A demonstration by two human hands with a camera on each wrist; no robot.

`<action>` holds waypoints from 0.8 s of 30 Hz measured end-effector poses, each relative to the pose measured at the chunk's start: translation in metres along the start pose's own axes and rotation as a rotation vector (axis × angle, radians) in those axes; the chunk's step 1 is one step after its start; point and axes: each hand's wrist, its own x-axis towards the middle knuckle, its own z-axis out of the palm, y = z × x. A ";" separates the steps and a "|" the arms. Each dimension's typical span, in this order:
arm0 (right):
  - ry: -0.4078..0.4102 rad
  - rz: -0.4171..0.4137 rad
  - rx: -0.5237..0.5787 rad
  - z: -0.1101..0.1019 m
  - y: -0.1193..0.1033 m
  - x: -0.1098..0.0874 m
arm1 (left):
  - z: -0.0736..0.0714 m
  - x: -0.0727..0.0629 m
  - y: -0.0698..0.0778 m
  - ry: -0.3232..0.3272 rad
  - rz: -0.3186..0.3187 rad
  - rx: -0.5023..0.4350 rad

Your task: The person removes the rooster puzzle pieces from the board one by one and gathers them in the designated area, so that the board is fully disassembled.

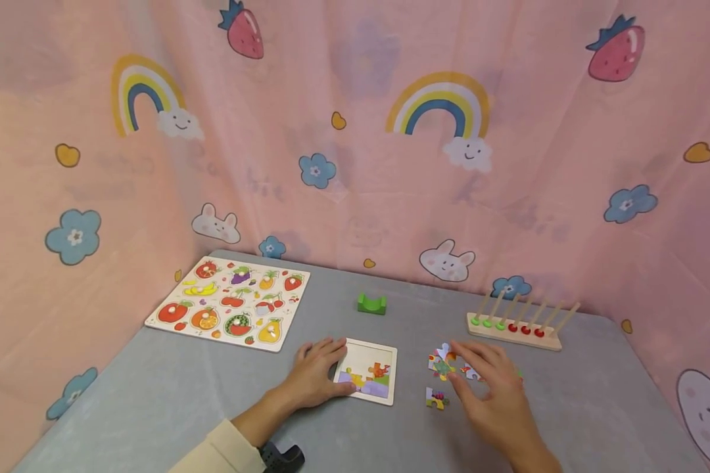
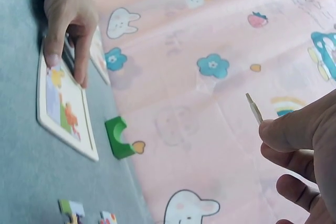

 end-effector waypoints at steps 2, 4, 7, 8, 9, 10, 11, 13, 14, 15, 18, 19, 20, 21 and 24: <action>0.006 0.023 -0.011 -0.003 0.003 -0.004 | 0.000 0.000 0.000 -0.001 0.001 -0.001; 0.010 0.044 -0.028 -0.005 0.006 -0.009 | 0.000 0.000 0.000 -0.004 0.000 0.002; 0.012 0.068 -0.047 -0.008 0.011 -0.014 | 0.000 0.000 0.000 -0.003 -0.002 -0.004; 0.011 0.073 -0.052 -0.009 0.013 -0.016 | 0.000 0.000 0.000 -0.002 -0.003 -0.006; 0.009 0.081 -0.059 -0.010 0.014 -0.017 | 0.000 0.000 0.000 -0.002 -0.004 -0.007; 0.006 0.090 -0.065 -0.011 0.015 -0.019 | 0.000 0.000 0.000 -0.003 -0.005 -0.009; 0.001 0.099 -0.073 -0.012 0.017 -0.020 | 0.000 0.001 0.000 -0.002 -0.005 -0.010; -0.006 0.118 -0.095 -0.013 0.020 -0.023 | 0.001 0.000 0.000 -0.004 -0.006 -0.010; -0.008 0.126 -0.107 -0.014 0.021 -0.025 | 0.001 0.000 0.000 -0.005 -0.006 -0.009; -0.011 0.130 -0.116 -0.015 0.023 -0.026 | 0.001 0.000 0.000 -0.006 -0.006 -0.010; -0.013 0.133 -0.128 -0.017 0.029 -0.030 | 0.001 0.000 0.000 -0.004 -0.007 -0.016; -0.015 0.133 -0.122 -0.017 0.031 -0.032 | 0.000 0.000 0.000 -0.003 -0.007 -0.018; -0.019 0.136 -0.118 -0.018 0.032 -0.033 | 0.000 0.000 0.000 -0.002 -0.006 -0.019; -0.026 0.143 -0.121 -0.019 0.034 -0.035 | 0.000 0.000 0.000 -0.001 -0.004 -0.021; -0.055 0.180 -0.144 -0.020 0.038 -0.039 | -0.002 0.000 0.000 0.002 0.005 -0.029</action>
